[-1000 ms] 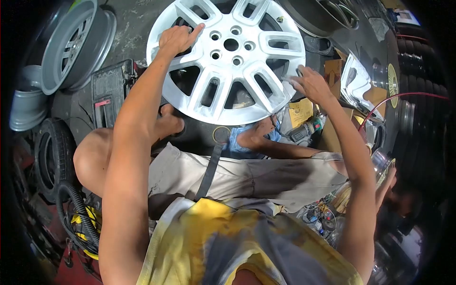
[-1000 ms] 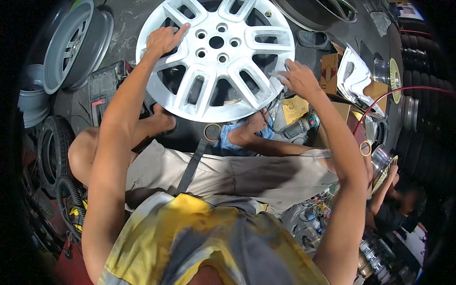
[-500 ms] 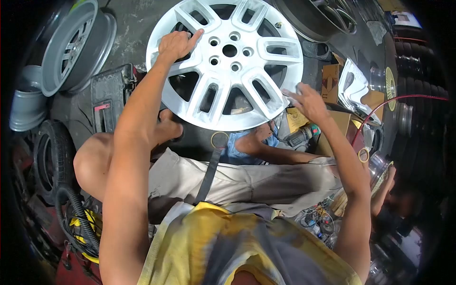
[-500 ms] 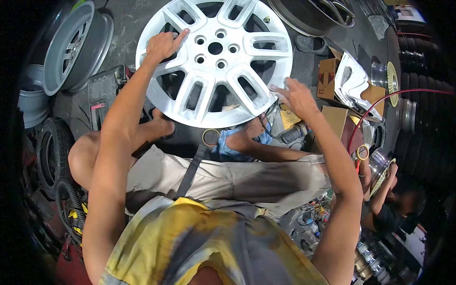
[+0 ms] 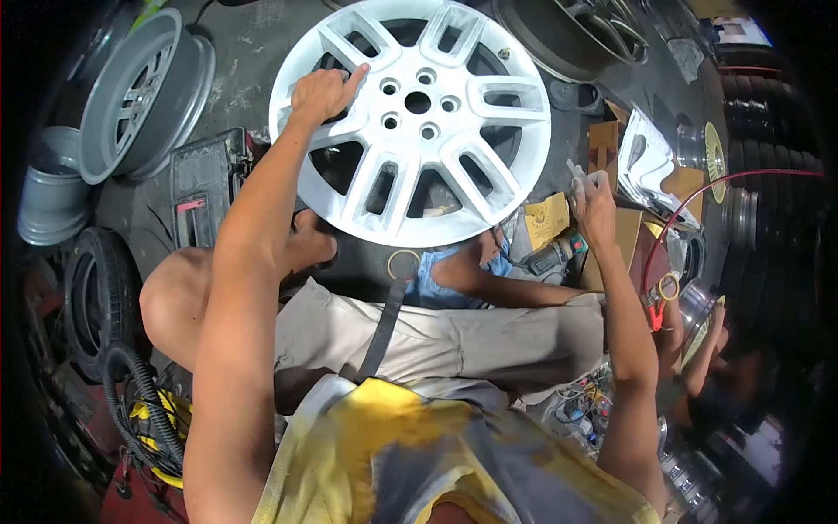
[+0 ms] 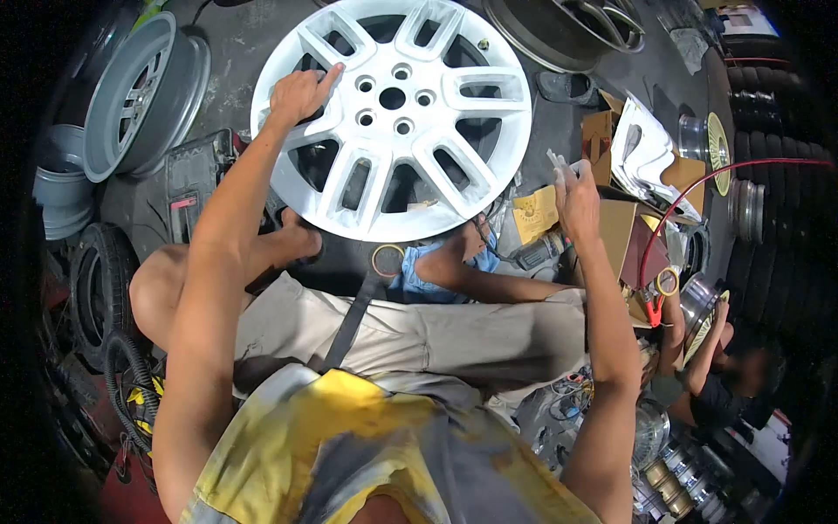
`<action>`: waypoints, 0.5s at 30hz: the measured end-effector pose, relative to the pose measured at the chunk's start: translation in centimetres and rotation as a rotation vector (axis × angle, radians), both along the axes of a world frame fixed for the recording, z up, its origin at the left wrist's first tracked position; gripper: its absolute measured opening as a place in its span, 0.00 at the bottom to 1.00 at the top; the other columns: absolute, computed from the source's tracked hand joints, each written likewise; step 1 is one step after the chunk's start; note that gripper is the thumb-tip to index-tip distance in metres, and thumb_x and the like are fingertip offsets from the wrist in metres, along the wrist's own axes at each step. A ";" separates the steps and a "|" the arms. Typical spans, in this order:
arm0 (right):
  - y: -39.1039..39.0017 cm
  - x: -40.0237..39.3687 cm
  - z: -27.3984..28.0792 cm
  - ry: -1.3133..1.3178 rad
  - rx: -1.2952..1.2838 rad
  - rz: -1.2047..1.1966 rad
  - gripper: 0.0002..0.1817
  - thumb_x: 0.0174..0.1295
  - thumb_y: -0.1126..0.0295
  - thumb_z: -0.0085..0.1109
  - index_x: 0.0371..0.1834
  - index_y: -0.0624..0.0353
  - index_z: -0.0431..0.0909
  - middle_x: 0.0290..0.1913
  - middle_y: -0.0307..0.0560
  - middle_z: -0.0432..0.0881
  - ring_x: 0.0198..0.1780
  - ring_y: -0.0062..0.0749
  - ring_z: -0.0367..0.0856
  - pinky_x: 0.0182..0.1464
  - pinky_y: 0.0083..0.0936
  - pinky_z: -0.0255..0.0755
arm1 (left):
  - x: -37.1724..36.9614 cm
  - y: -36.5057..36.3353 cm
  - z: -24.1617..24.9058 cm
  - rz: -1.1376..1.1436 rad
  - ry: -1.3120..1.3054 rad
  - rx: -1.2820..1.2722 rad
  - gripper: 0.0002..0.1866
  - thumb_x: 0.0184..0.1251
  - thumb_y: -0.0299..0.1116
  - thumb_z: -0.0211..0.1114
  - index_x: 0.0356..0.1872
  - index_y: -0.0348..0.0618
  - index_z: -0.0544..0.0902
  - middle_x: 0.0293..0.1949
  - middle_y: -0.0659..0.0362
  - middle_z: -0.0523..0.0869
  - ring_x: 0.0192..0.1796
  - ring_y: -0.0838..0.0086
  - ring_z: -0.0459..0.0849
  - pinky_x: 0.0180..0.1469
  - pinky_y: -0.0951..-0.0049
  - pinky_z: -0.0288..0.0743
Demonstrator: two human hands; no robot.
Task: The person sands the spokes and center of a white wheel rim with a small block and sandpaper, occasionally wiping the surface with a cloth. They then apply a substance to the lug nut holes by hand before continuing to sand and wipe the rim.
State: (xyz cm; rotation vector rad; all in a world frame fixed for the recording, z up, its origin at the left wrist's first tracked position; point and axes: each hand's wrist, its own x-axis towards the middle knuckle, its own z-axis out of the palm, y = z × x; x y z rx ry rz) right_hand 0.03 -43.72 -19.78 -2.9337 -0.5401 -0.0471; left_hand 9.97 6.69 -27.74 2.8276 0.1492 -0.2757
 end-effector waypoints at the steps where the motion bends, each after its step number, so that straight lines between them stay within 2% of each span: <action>1: 0.4 0.7 0.0 -0.036 0.083 -0.023 0.20 0.71 0.71 0.62 0.65 0.55 0.83 0.43 0.52 0.74 0.43 0.49 0.79 0.49 0.41 0.76 | -0.1 -0.1 -0.4 0.016 -0.033 -0.005 0.48 0.77 0.74 0.36 0.43 0.38 0.92 0.38 0.40 0.91 0.47 0.50 0.90 0.56 0.51 0.79; 4: 3.2 2.8 -1.0 -0.114 0.226 -0.006 0.16 0.72 0.71 0.60 0.61 0.58 0.85 0.42 0.53 0.75 0.43 0.50 0.81 0.48 0.42 0.76 | -0.2 -0.3 -0.1 0.046 -0.030 -0.006 0.50 0.76 0.75 0.34 0.45 0.37 0.92 0.41 0.39 0.91 0.49 0.51 0.90 0.58 0.51 0.79; 6: 6.1 4.1 -1.7 -0.150 0.282 0.019 0.16 0.71 0.69 0.61 0.59 0.58 0.86 0.42 0.54 0.77 0.43 0.51 0.82 0.47 0.43 0.76 | 0.1 -0.3 0.6 0.071 0.100 0.018 0.53 0.75 0.77 0.31 0.44 0.35 0.92 0.40 0.40 0.92 0.49 0.51 0.90 0.58 0.51 0.78; 8: 9.3 5.0 -2.2 -0.091 0.330 -0.044 0.13 0.72 0.67 0.61 0.54 0.58 0.88 0.39 0.52 0.76 0.39 0.51 0.81 0.45 0.42 0.76 | 0.5 0.1 0.2 0.062 0.106 0.001 0.56 0.73 0.80 0.29 0.42 0.34 0.92 0.39 0.41 0.91 0.48 0.52 0.91 0.56 0.51 0.79; 9: 10.7 5.4 -2.7 -0.122 0.319 0.011 0.16 0.71 0.65 0.63 0.58 0.56 0.87 0.40 0.56 0.78 0.42 0.54 0.83 0.46 0.46 0.78 | 0.6 0.1 0.2 0.065 0.117 -0.008 0.56 0.73 0.80 0.29 0.41 0.34 0.92 0.38 0.41 0.91 0.47 0.52 0.91 0.54 0.50 0.79; 10: 12.1 5.6 -3.2 -0.061 0.315 0.030 0.17 0.70 0.64 0.63 0.59 0.54 0.87 0.41 0.55 0.78 0.43 0.53 0.82 0.48 0.46 0.77 | 0.7 0.0 0.2 0.070 0.129 -0.018 0.56 0.72 0.80 0.29 0.39 0.35 0.93 0.37 0.41 0.91 0.46 0.52 0.91 0.53 0.50 0.80; 13: 15.6 7.5 -5.1 -0.258 0.134 0.200 0.21 0.66 0.65 0.65 0.62 0.52 0.85 0.44 0.50 0.78 0.47 0.47 0.80 0.48 0.41 0.75 | 0.7 0.0 0.2 0.069 0.126 -0.017 0.56 0.72 0.80 0.30 0.36 0.35 0.93 0.35 0.42 0.91 0.43 0.51 0.91 0.51 0.49 0.80; 15: 17.1 9.2 -5.8 -0.277 0.096 0.233 0.20 0.67 0.65 0.64 0.62 0.52 0.85 0.43 0.52 0.79 0.45 0.47 0.80 0.47 0.42 0.75 | 0.4 0.0 0.4 0.078 0.127 -0.021 0.56 0.72 0.80 0.30 0.34 0.35 0.93 0.34 0.43 0.91 0.42 0.51 0.91 0.50 0.49 0.80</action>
